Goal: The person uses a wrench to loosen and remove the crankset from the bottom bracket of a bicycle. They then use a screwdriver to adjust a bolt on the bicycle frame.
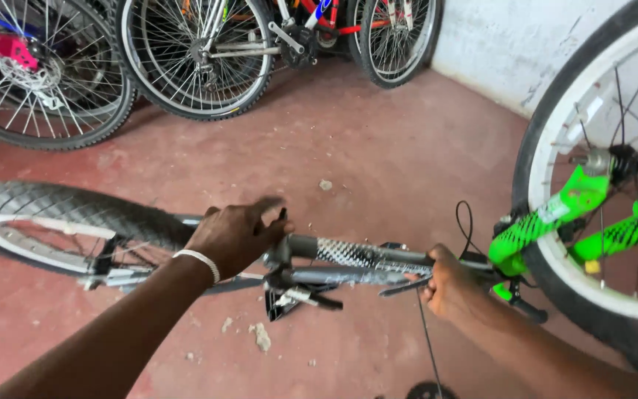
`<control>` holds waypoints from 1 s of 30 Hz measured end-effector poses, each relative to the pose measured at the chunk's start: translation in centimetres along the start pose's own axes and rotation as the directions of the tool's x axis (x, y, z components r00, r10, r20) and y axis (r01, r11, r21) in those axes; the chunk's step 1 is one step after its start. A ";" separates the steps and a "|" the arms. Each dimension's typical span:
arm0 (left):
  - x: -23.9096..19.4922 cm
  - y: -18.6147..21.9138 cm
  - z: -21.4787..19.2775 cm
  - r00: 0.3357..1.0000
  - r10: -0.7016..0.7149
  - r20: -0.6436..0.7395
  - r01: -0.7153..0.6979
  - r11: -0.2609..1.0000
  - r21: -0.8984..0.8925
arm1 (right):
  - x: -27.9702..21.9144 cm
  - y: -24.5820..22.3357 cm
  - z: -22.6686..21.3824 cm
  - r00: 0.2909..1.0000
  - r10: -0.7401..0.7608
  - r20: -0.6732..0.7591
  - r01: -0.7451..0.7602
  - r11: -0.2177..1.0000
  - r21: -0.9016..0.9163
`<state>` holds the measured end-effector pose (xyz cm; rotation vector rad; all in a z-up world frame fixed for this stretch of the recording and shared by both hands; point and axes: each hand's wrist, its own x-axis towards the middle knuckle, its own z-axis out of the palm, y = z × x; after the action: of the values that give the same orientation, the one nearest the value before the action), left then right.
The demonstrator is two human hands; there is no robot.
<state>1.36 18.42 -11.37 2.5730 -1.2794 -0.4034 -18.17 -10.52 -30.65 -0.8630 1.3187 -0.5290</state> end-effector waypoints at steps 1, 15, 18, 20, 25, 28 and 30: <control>0.4 -2.3 2.8 1.000 0.001 0.016 -0.001 1.000 -0.001 | -0.7 0.7 -0.3 1.000 0.013 -0.010 -0.013 1.000 -0.002; -4.6 -4.7 10.7 0.816 -0.136 -0.562 0.131 0.990 -0.050 | -6.9 0.0 -6.8 0.953 0.016 0.302 0.077 0.952 -0.295; -2.9 -6.0 13.3 0.799 -0.140 -0.585 0.221 0.973 0.069 | -4.7 -0.2 -11.1 0.976 0.017 0.216 0.095 0.861 -0.500; -2.6 -6.2 13.2 0.805 -0.124 -0.580 0.172 0.985 0.028 | 0.0 0.3 -15.3 0.989 0.016 0.146 0.072 0.812 -0.579; -4.4 -5.0 12.7 0.792 -0.039 -0.610 0.060 0.998 0.015 | 10.4 0.4 -22.7 0.941 -0.215 0.260 0.299 0.889 -0.346; -4.0 -3.4 10.0 0.848 -0.186 -0.496 0.162 0.983 -0.092 | 17.5 -0.6 -30.5 0.928 -0.258 0.269 0.366 0.770 -0.523; -3.9 -3.4 10.5 0.851 -0.318 -0.419 0.195 0.931 -0.309 | 31.9 1.8 -39.3 0.786 -0.524 0.328 0.616 0.705 -0.352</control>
<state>-2.06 22.60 -21.73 2.4152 -0.6665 0.0139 -50.04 -43.39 -52.33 -1.7046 0.9667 -0.6075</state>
